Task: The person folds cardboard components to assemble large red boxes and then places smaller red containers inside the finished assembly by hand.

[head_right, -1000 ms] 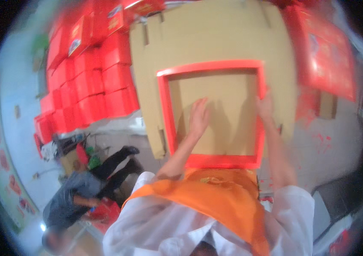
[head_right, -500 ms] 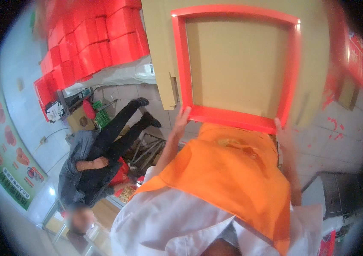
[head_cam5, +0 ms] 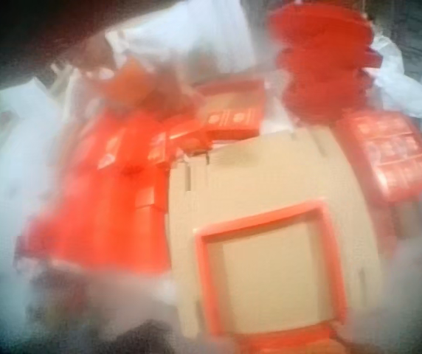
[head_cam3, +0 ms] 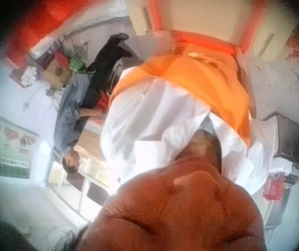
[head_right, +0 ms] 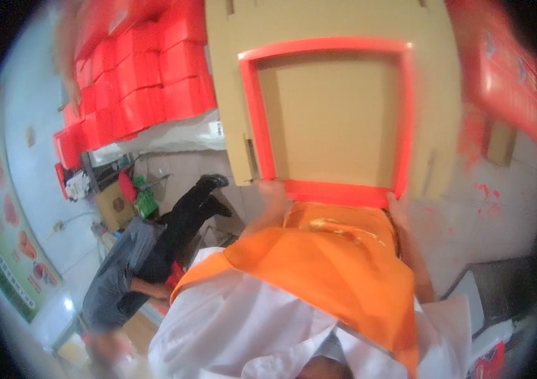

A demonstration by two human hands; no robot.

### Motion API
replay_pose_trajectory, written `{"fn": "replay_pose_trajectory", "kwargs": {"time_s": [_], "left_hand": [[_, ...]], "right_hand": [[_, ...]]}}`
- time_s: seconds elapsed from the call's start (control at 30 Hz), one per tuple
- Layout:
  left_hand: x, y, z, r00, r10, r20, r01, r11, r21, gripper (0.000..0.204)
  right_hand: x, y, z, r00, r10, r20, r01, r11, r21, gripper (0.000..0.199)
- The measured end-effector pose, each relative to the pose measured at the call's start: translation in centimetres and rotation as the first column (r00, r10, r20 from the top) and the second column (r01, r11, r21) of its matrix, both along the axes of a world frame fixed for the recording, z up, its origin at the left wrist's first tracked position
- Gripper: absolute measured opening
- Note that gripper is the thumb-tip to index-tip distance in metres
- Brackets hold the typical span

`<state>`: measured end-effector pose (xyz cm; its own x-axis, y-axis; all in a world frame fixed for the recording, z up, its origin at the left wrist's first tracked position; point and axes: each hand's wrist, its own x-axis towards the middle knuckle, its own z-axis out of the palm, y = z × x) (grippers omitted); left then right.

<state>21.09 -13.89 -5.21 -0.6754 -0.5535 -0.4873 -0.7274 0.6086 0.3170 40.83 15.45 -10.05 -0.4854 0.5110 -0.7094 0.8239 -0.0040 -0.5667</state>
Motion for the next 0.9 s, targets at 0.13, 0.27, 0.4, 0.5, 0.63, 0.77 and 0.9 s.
{"fn": "replay_pose_trajectory", "kwargs": {"time_s": [0.13, 0.27, 0.4, 0.5, 0.63, 0.77, 0.9], "left_hand": [[0.4, 0.9, -0.3, 0.999, 0.033, 0.012, -0.029, 0.968, -0.251, 0.052], [0.5, 2.4, -1.1, 0.997, 0.058, 0.044, -0.032, 0.894, -0.447, 0.054], [2.0, 0.5, -1.3, 0.997, -0.081, 0.012, 0.08, 0.928, -0.365, 0.07], [2.0, 0.9, 3.6, 0.93, -0.367, 0.004, 0.358, 0.905, -0.23, 0.073], [2.1, -0.8, 7.7, 0.137, -0.989, -0.058, 0.938, 0.148, -0.312, 0.057], [1.0, -2.5, 3.6, -0.158, -0.976, 0.152, 0.94, -0.195, -0.28, 0.035], [-0.7, -2.0, 3.3, -0.286, -0.874, 0.394, 0.903, -0.383, -0.193, 0.025]], "right_hand": [[-3.9, 0.6, 5.0, 0.992, -0.129, -0.004, 0.125, 0.966, -0.224, 0.069], [-2.1, 1.0, 3.4, 0.921, -0.388, -0.032, 0.363, 0.885, -0.293, 0.064], [-1.8, 1.6, 3.8, 0.738, -0.673, -0.05, 0.465, 0.561, -0.685, 0.058], [-2.0, 1.4, 4.7, 0.745, -0.666, -0.018, 0.471, 0.545, -0.693, 0.054], [-0.8, 1.2, 3.5, 0.892, -0.365, -0.268, 0.256, 0.894, -0.368, 0.046], [-0.7, 2.0, 3.2, 0.977, 0.069, -0.202, -0.094, 0.988, -0.12, 0.048], [-0.5, 1.2, 3.0, 0.984, -0.057, -0.171, 0.033, 0.989, -0.143, 0.043]]}}
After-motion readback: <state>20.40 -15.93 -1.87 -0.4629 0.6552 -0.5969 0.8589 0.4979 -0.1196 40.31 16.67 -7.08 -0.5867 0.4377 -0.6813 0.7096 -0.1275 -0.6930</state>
